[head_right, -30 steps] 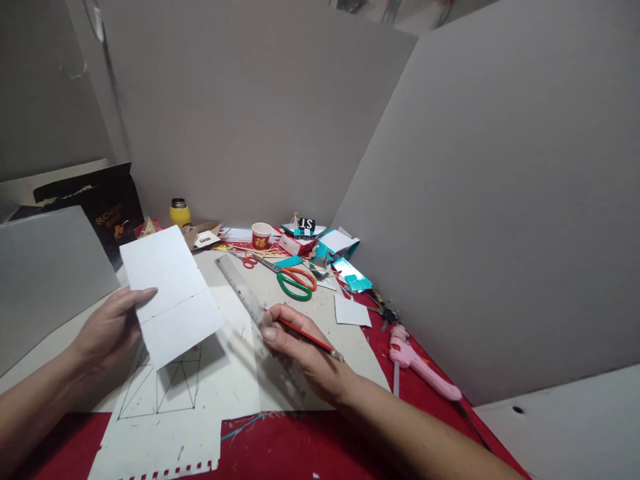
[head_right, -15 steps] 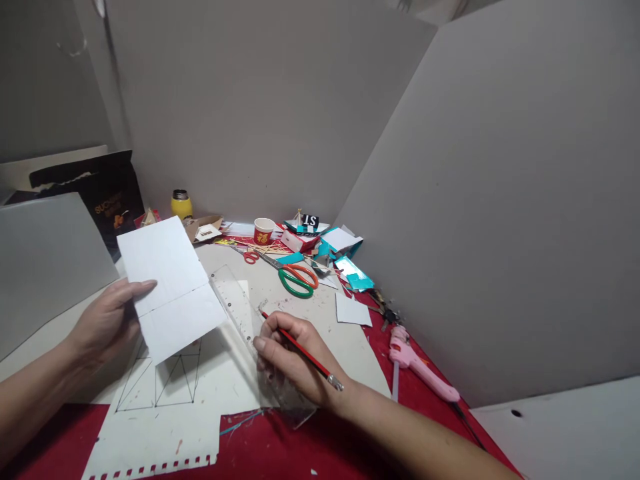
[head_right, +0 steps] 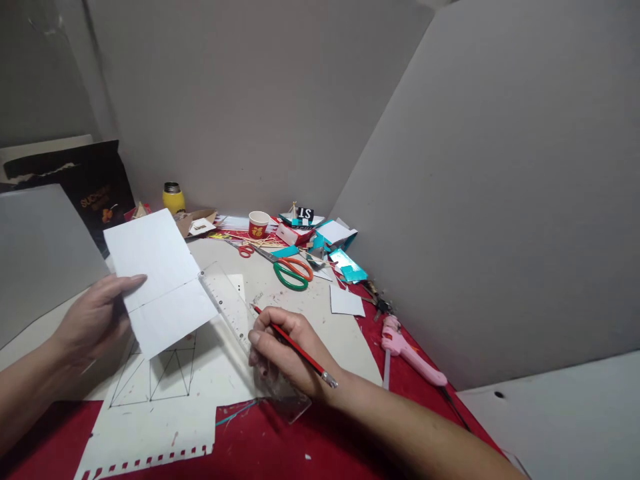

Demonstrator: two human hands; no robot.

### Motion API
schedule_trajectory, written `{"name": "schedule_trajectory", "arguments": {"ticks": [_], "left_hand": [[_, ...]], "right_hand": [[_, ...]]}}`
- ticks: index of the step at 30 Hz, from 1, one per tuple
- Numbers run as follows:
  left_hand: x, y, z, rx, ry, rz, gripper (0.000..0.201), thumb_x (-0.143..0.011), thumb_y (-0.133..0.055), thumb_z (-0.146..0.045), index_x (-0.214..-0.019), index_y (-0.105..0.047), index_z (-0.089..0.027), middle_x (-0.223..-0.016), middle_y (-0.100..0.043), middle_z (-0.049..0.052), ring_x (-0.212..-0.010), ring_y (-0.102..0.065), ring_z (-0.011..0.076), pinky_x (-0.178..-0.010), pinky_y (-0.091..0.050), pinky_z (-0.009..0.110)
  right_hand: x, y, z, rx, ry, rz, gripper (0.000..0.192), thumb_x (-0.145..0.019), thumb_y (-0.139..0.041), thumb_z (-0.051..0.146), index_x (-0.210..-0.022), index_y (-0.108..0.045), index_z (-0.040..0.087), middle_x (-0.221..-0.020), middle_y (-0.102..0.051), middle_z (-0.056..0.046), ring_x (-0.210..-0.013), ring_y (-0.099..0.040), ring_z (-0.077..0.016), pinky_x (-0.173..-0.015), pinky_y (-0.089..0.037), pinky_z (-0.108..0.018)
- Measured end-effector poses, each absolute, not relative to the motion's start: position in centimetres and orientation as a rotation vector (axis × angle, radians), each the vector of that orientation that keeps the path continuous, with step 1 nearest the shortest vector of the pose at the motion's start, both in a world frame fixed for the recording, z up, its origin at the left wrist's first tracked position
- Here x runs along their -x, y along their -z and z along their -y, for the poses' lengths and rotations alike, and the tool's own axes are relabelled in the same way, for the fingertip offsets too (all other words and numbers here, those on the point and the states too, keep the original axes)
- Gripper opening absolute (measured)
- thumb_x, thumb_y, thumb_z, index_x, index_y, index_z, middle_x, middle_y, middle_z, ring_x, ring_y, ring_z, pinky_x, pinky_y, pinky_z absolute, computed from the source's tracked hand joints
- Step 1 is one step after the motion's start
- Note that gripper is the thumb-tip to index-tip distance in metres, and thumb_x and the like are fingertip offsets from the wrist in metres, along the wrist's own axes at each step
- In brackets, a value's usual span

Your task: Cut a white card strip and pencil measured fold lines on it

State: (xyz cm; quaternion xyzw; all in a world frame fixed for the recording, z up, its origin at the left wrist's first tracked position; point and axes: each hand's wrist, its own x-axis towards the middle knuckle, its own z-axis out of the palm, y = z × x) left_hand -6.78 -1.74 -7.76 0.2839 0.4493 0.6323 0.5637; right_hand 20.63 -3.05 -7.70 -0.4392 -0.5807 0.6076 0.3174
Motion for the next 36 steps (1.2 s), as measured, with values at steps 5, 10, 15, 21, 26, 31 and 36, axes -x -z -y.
{"name": "schedule_trajectory", "arguments": {"ticks": [5, 10, 15, 21, 26, 31, 36], "left_hand": [[6.7, 7.6, 1.7, -0.652, -1.492, -1.089, 0.011, -0.073, -0.073, -0.011, -0.084, -0.072, -0.011, -0.086, -0.079, 0.009, -0.076, -0.074, 0.0211, -0.066, -0.061, 0.022], [6.6, 7.6, 1.7, -0.66, -1.495, -1.062, 0.011, -0.073, -0.072, -0.011, -0.084, -0.073, -0.011, -0.087, -0.079, 0.009, -0.077, -0.074, 0.021, -0.07, -0.061, 0.023], [6.6, 7.3, 1.8, -0.654, -1.495, -1.084, 0.009, -0.072, -0.073, -0.01, -0.081, -0.073, -0.011, -0.078, -0.079, 0.008, -0.071, -0.074, 0.0205, -0.06, -0.06, 0.021], [6.7, 7.5, 1.9, -0.662, -1.502, -1.035, 0.011, -0.069, -0.076, -0.013, -0.08, -0.073, -0.013, -0.075, -0.078, 0.006, -0.069, -0.073, 0.0192, -0.059, -0.058, 0.02], [7.1, 8.3, 1.6, -0.676, -1.504, -1.016, 0.017, -0.07, -0.077, -0.018, -0.086, -0.073, -0.014, -0.088, -0.079, 0.007, -0.078, -0.074, 0.0201, -0.066, -0.059, 0.023], [7.2, 8.4, 1.6, -0.704, -1.474, -1.016, 0.013, -0.07, -0.078, -0.018, -0.082, -0.074, -0.015, -0.083, -0.078, 0.006, -0.07, -0.073, 0.0182, -0.061, -0.058, 0.021], [7.1, 8.2, 1.6, -0.689, -1.49, -1.018, 0.012, -0.068, -0.078, -0.018, -0.079, -0.074, -0.015, -0.079, -0.078, 0.005, -0.07, -0.072, 0.0182, -0.061, -0.058, 0.02]], "right_hand": [[-20.7, 7.6, 3.1, 1.18, -1.588, 1.54, 0.035, -0.078, -0.071, 0.048, -0.071, -0.05, 0.019, -0.058, -0.062, 0.002, -0.045, -0.053, -0.0088, -0.045, -0.044, -0.02], [-20.8, 7.6, 3.2, 1.185, -1.582, 1.561, 0.035, -0.079, -0.069, 0.047, -0.072, -0.05, 0.019, -0.058, -0.063, 0.002, -0.045, -0.053, -0.0089, -0.046, -0.044, -0.02], [-20.8, 7.7, 3.1, 1.168, -1.589, 1.581, 0.034, -0.08, -0.068, 0.047, -0.072, -0.05, 0.019, -0.058, -0.063, 0.002, -0.045, -0.053, -0.0086, -0.046, -0.044, -0.02], [-20.9, 7.6, 3.2, 1.189, -1.576, 1.61, 0.034, -0.081, -0.067, 0.047, -0.072, -0.049, 0.019, -0.059, -0.062, 0.002, -0.046, -0.052, -0.0086, -0.046, -0.042, -0.02], [-20.6, 7.2, 3.1, 1.223, -1.543, 1.64, 0.032, -0.081, -0.066, 0.044, -0.07, -0.047, 0.02, -0.058, -0.06, 0.002, -0.046, -0.051, -0.0086, -0.046, -0.041, -0.02], [-20.6, 7.0, 3.4, 1.226, -1.54, 1.666, 0.032, -0.082, -0.065, 0.043, -0.071, -0.047, 0.02, -0.058, -0.06, 0.002, -0.046, -0.052, -0.0089, -0.045, -0.041, -0.019], [-20.8, 7.1, 3.3, 1.222, -1.525, 1.667, 0.032, -0.082, -0.066, 0.044, -0.071, -0.048, 0.02, -0.058, -0.06, 0.002, -0.046, -0.052, -0.0088, -0.045, -0.04, -0.019]]}}
